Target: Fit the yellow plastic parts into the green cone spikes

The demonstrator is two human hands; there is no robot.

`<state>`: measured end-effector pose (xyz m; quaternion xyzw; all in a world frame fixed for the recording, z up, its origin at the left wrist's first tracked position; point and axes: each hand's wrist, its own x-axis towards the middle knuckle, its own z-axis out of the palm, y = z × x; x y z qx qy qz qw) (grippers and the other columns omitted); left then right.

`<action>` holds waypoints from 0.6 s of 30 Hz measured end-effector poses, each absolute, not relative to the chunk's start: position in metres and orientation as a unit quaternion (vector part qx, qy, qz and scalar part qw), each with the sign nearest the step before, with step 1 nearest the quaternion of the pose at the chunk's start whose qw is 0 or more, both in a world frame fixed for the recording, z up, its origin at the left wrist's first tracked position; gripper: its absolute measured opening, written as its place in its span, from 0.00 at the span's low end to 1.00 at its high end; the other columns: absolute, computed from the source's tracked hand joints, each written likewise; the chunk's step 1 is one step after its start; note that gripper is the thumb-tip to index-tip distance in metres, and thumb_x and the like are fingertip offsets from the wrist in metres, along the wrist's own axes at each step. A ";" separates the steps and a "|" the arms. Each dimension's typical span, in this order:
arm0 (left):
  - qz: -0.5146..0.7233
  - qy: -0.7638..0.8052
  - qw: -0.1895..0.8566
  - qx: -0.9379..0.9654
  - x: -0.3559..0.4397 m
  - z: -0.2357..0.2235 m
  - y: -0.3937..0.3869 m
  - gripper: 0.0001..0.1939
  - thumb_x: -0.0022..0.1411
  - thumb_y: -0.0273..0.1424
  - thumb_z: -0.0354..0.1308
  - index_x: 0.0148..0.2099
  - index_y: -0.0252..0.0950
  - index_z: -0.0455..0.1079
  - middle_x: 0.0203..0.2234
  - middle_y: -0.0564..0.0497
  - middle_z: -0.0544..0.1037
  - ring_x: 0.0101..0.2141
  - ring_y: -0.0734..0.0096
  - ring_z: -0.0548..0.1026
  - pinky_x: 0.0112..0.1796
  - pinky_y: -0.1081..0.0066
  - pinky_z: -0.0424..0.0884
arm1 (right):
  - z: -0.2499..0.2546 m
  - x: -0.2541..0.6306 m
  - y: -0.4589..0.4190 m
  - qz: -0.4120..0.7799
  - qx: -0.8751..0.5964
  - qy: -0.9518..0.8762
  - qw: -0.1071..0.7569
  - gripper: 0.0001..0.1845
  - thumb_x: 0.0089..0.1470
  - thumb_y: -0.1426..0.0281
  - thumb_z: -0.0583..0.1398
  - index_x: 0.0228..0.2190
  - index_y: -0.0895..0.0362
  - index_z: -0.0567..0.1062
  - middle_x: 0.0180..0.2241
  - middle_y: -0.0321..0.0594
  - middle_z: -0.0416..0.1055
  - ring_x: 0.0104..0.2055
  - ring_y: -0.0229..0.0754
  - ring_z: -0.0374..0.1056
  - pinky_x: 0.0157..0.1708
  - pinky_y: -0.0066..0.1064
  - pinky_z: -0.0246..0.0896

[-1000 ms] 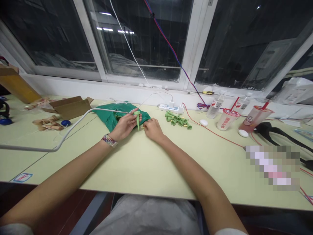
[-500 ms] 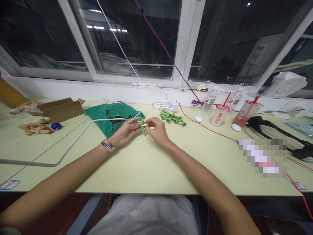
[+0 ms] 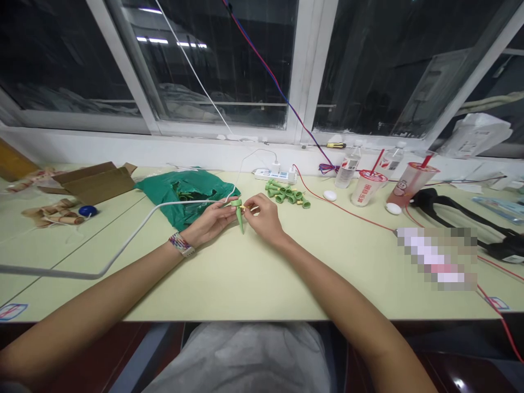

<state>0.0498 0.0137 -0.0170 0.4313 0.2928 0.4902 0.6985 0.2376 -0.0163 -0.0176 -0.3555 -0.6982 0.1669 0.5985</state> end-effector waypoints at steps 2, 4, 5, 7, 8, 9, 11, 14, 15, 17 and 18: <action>0.490 0.295 0.695 0.435 0.049 -0.019 0.015 0.20 0.57 0.21 0.70 0.51 0.34 0.77 0.38 0.48 0.82 0.40 0.70 0.81 0.48 0.70 0.77 | -0.018 0.240 -0.016 0.164 -0.346 -0.709 0.592 0.04 0.55 0.75 0.61 0.30 0.54 0.77 0.34 0.37 0.72 0.34 0.38 0.72 0.34 0.30 0.73; 0.489 0.299 0.689 0.444 0.048 -0.020 0.015 0.20 0.57 0.22 0.71 0.52 0.34 0.77 0.38 0.48 0.82 0.40 0.70 0.81 0.48 0.70 0.77 | -0.017 0.242 -0.017 0.152 -0.338 -0.722 0.584 0.05 0.56 0.75 0.61 0.31 0.54 0.77 0.34 0.37 0.72 0.34 0.38 0.72 0.35 0.31 0.73; 0.488 0.301 0.686 0.449 0.048 -0.020 0.015 0.20 0.56 0.22 0.71 0.51 0.34 0.77 0.38 0.48 0.82 0.41 0.70 0.81 0.48 0.70 0.77 | -0.016 0.244 -0.018 0.142 -0.335 -0.730 0.579 0.05 0.56 0.75 0.60 0.31 0.54 0.76 0.34 0.37 0.72 0.34 0.38 0.71 0.35 0.31 0.72; 0.487 0.306 0.681 0.454 0.048 -0.020 0.015 0.20 0.55 0.23 0.73 0.50 0.34 0.77 0.37 0.48 0.82 0.40 0.70 0.81 0.47 0.70 0.77 | -0.014 0.246 -0.019 0.120 -0.327 -0.746 0.567 0.06 0.57 0.76 0.59 0.32 0.54 0.76 0.34 0.38 0.72 0.35 0.38 0.71 0.36 0.31 0.71; 0.486 0.309 0.679 0.455 0.048 -0.020 0.014 0.20 0.54 0.24 0.73 0.49 0.34 0.77 0.36 0.49 0.82 0.40 0.70 0.81 0.47 0.70 0.77 | -0.012 0.247 -0.020 0.112 -0.322 -0.756 0.559 0.07 0.58 0.76 0.59 0.32 0.55 0.76 0.35 0.38 0.72 0.35 0.39 0.71 0.37 0.32 0.71; 0.486 0.312 0.677 0.456 0.048 -0.019 0.012 0.19 0.53 0.24 0.74 0.48 0.34 0.76 0.36 0.49 0.82 0.40 0.70 0.81 0.46 0.70 0.77 | -0.011 0.248 -0.021 0.107 -0.318 -0.764 0.551 0.07 0.58 0.76 0.58 0.33 0.54 0.76 0.35 0.39 0.73 0.35 0.39 0.71 0.38 0.32 0.71; 0.483 0.319 0.672 0.461 0.049 -0.017 0.010 0.20 0.52 0.24 0.75 0.47 0.34 0.76 0.35 0.49 0.82 0.39 0.71 0.81 0.45 0.71 0.77 | -0.010 0.249 -0.023 0.113 -0.320 -0.771 0.539 0.07 0.59 0.75 0.59 0.33 0.54 0.77 0.35 0.39 0.74 0.36 0.40 0.71 0.39 0.33 0.71; 0.485 0.319 0.665 0.469 0.050 -0.015 0.006 0.20 0.50 0.25 0.76 0.45 0.35 0.76 0.33 0.51 0.82 0.38 0.71 0.80 0.44 0.71 0.77 | -0.009 0.248 -0.022 0.158 -0.349 -0.742 0.550 0.04 0.57 0.72 0.62 0.32 0.54 0.78 0.34 0.39 0.75 0.35 0.41 0.73 0.38 0.34 0.73; 0.489 0.317 0.662 0.472 0.051 -0.014 0.005 0.20 0.49 0.26 0.77 0.44 0.35 0.76 0.32 0.52 0.82 0.37 0.72 0.80 0.44 0.71 0.77 | -0.009 0.247 -0.021 0.175 -0.360 -0.728 0.557 0.02 0.56 0.71 0.63 0.31 0.54 0.78 0.34 0.39 0.76 0.34 0.41 0.74 0.38 0.34 0.74; 0.496 0.316 0.651 0.480 0.052 -0.013 0.003 0.21 0.47 0.26 0.78 0.42 0.35 0.76 0.31 0.52 0.81 0.36 0.72 0.80 0.43 0.71 0.77 | -0.011 0.245 -0.020 0.206 -0.379 -0.703 0.566 0.01 0.53 0.71 0.65 0.29 0.54 0.78 0.32 0.38 0.76 0.33 0.41 0.74 0.37 0.35 0.74; 0.499 0.319 0.644 0.485 0.053 -0.013 0.002 0.21 0.46 0.27 0.78 0.41 0.35 0.76 0.31 0.52 0.81 0.35 0.72 0.80 0.42 0.71 0.77 | -0.012 0.244 -0.019 0.226 -0.386 -0.691 0.568 0.01 0.51 0.70 0.65 0.29 0.54 0.78 0.31 0.38 0.76 0.32 0.42 0.75 0.37 0.36 0.75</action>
